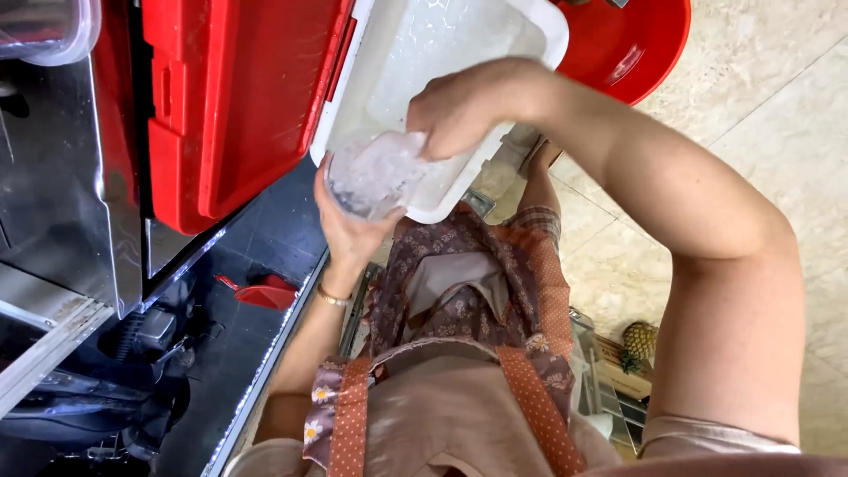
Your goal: Extracting juice from sugarcane stalks using a motorized press machine and preparing it for serving with lime and ice.
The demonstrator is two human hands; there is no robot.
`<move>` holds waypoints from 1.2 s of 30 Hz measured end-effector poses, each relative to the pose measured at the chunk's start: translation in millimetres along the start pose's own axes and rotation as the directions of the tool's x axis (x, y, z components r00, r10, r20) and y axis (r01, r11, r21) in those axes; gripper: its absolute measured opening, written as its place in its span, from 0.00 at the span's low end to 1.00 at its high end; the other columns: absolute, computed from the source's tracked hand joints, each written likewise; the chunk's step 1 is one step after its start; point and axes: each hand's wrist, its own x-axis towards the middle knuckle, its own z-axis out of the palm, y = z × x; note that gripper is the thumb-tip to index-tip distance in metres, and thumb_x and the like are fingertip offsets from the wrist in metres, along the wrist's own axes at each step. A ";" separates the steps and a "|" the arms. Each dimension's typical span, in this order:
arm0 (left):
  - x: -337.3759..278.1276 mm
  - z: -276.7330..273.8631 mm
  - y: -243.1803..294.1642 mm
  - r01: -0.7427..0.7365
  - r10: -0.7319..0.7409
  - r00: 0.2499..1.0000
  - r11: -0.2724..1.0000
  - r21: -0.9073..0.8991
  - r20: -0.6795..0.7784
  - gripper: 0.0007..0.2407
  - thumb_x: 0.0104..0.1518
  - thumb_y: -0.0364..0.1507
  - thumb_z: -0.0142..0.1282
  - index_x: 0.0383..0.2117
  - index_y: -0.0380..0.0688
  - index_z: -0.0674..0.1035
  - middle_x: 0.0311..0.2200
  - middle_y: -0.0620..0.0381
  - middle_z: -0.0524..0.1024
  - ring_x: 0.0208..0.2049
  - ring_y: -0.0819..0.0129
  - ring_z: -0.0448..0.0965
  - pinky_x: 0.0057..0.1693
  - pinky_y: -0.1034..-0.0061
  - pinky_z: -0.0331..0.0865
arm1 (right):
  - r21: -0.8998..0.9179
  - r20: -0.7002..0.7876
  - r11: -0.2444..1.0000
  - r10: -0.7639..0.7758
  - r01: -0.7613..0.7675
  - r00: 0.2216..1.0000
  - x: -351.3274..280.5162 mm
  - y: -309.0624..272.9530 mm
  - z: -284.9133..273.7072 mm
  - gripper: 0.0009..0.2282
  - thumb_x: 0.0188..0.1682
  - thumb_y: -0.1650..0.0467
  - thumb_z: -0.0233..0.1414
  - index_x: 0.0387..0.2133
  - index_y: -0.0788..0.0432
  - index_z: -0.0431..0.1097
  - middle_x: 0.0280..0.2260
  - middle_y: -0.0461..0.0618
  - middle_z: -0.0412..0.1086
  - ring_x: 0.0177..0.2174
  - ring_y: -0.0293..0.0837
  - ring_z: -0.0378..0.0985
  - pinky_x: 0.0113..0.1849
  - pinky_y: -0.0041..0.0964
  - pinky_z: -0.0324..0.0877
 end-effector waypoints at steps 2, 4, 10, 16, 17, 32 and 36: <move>12.4 23.6 -11.3 -0.109 0.124 0.990 0.975 -0.193 0.065 0.55 0.34 0.32 0.85 0.69 0.38 0.52 0.68 0.43 0.59 0.69 0.53 0.63 0.74 0.61 0.60 | -0.166 -0.260 0.972 -0.204 0.165 0.944 19.8 -4.3 38.0 0.15 0.51 0.72 0.50 0.46 0.74 0.72 0.37 0.65 0.75 0.46 0.51 0.73 0.55 0.48 0.65; 24.1 41.8 -18.4 -0.099 0.125 0.990 0.949 -0.300 0.067 0.55 0.35 0.32 0.85 0.69 0.38 0.51 0.68 0.43 0.59 0.69 0.53 0.63 0.75 0.60 0.60 | -0.322 -0.451 0.944 -0.216 0.067 0.866 28.0 -4.6 64.6 0.20 0.47 0.74 0.49 0.53 0.75 0.66 0.34 0.64 0.74 0.44 0.53 0.73 0.52 0.51 0.67; 47.2 46.7 -24.1 -0.190 0.217 0.976 0.894 -0.405 0.022 0.56 0.36 0.28 0.86 0.71 0.41 0.50 0.70 0.44 0.56 0.72 0.51 0.60 0.78 0.57 0.57 | -0.143 -0.746 0.989 -0.126 0.029 0.654 -54.6 21.4 47.5 0.24 0.48 0.77 0.47 0.60 0.78 0.58 0.38 0.69 0.72 0.34 0.58 0.74 0.41 0.52 0.73; 49.3 20.2 -53.0 -0.248 0.293 0.955 0.865 -0.437 0.039 0.56 0.35 0.25 0.84 0.71 0.41 0.50 0.71 0.45 0.56 0.72 0.52 0.60 0.78 0.54 0.58 | -0.052 -0.800 0.969 0.104 -0.241 0.590 145.7 113.3 66.6 0.16 0.42 0.79 0.48 0.45 0.77 0.70 0.34 0.67 0.74 0.40 0.58 0.74 0.39 0.49 0.70; 47.7 14.8 -56.9 -0.219 0.276 0.958 0.884 -0.414 0.082 0.55 0.35 0.26 0.83 0.71 0.40 0.50 0.71 0.44 0.56 0.72 0.51 0.60 0.77 0.54 0.57 | 0.054 -0.800 0.976 0.168 -0.210 0.576 194.6 132.2 65.0 0.14 0.41 0.79 0.49 0.41 0.71 0.72 0.37 0.64 0.74 0.44 0.59 0.72 0.43 0.51 0.67; 63.4 -9.0 -90.3 -0.228 0.291 0.936 0.930 -0.289 0.197 0.56 0.36 0.35 0.83 0.72 0.39 0.49 0.70 0.43 0.55 0.73 0.49 0.59 0.78 0.54 0.53 | 0.157 -0.555 0.943 0.329 -0.293 0.764 349.2 192.1 74.2 0.11 0.48 0.74 0.53 0.42 0.50 0.79 0.44 0.47 0.76 0.46 0.50 0.68 0.47 0.45 0.64; 58.9 -21.2 -91.9 -0.196 0.252 0.944 0.948 -0.250 0.215 0.57 0.33 0.36 0.83 0.71 0.38 0.51 0.69 0.43 0.57 0.71 0.50 0.61 0.76 0.54 0.56 | 0.224 -0.472 0.941 0.332 -0.253 0.817 316.7 164.9 72.7 0.13 0.47 0.74 0.52 0.43 0.50 0.79 0.43 0.47 0.76 0.43 0.49 0.66 0.44 0.44 0.63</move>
